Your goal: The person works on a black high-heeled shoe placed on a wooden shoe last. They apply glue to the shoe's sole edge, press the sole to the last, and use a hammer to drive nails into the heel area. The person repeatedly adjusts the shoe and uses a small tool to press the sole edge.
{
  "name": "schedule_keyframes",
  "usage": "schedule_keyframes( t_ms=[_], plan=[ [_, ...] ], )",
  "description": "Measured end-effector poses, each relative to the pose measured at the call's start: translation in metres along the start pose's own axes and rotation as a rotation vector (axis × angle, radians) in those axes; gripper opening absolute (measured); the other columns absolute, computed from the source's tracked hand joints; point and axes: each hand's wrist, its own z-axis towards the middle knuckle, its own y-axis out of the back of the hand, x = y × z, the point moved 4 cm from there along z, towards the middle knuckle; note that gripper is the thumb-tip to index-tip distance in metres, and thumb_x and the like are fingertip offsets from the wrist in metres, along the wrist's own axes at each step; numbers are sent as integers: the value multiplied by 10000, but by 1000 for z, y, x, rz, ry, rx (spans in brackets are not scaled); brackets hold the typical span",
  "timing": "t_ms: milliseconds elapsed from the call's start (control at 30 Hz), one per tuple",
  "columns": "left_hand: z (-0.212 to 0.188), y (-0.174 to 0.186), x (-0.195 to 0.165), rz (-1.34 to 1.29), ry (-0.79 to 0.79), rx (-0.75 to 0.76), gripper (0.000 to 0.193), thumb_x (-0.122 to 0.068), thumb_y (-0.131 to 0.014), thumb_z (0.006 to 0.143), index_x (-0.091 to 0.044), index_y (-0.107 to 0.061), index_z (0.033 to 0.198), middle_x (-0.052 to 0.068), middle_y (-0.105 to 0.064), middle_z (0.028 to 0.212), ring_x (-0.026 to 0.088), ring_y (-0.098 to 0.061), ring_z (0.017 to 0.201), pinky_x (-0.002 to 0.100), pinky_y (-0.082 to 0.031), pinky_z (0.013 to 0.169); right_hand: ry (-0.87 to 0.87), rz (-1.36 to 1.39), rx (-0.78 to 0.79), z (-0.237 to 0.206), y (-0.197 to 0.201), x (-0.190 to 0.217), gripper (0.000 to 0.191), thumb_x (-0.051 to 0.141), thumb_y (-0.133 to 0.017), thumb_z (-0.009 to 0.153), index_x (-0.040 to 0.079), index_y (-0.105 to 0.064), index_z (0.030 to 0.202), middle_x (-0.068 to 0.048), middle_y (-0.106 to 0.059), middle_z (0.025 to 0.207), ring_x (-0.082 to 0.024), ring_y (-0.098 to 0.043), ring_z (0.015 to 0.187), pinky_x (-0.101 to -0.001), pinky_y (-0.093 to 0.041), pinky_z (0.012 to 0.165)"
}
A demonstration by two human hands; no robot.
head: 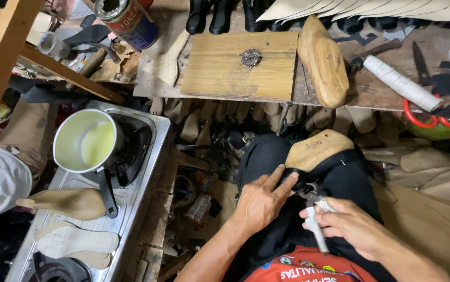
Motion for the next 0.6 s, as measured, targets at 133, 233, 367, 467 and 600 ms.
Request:
schedule_keyframes(
  t_ms=[133, 233, 367, 467, 600],
  plan=[
    [3, -2, 13, -49, 46, 30, 461, -240, -736, 930, -142, -658, 1373, 233, -661, 1354, 363, -718, 925, 443, -593, 748, 132, -286, -114, -3, -11, 10, 189, 176, -566, 942, 7, -640, 982, -89, -636, 674, -176, -606, 524, -339, -524, 510],
    [5, -5, 24, -86, 102, 74, 435, -260, -727, 946, -174, -667, 1368, 185, -672, 1352, 357, -721, 940, 442, -592, 751, 140, -388, -210, -3, -20, 10, 223, 261, -575, 977, 53, -652, 954, -39, -578, 563, -132, -530, 414, -306, -451, 409],
    [9, -8, 27, -103, 114, 95, 421, -279, -704, 958, -197, -668, 1369, 150, -677, 1364, 340, -726, 946, 440, -596, 766, 51, -488, -205, 0, -13, 10, 193, 278, -585, 972, 109, -639, 1047, -86, -592, 604, -230, -589, 451, -388, -498, 445],
    [14, -5, 22, -98, 132, 118, 429, -295, -691, 953, -197, -669, 1370, 164, -658, 1382, 361, -713, 1009, 451, -588, 795, 574, -865, -281, -2, -7, 30, 156, 192, -590, 913, 41, -627, 903, -202, -705, 694, -419, -692, 673, -494, -524, 573],
    [22, 0, 13, -186, 241, 103, 339, -333, -685, 967, -160, -697, 1258, 154, -662, 1349, 376, -693, 1069, 469, -570, 825, 329, -924, -316, 6, -2, 17, 170, 194, -579, 898, 32, -624, 924, -253, -715, 806, -452, -686, 848, -554, -532, 703]
  ],
)
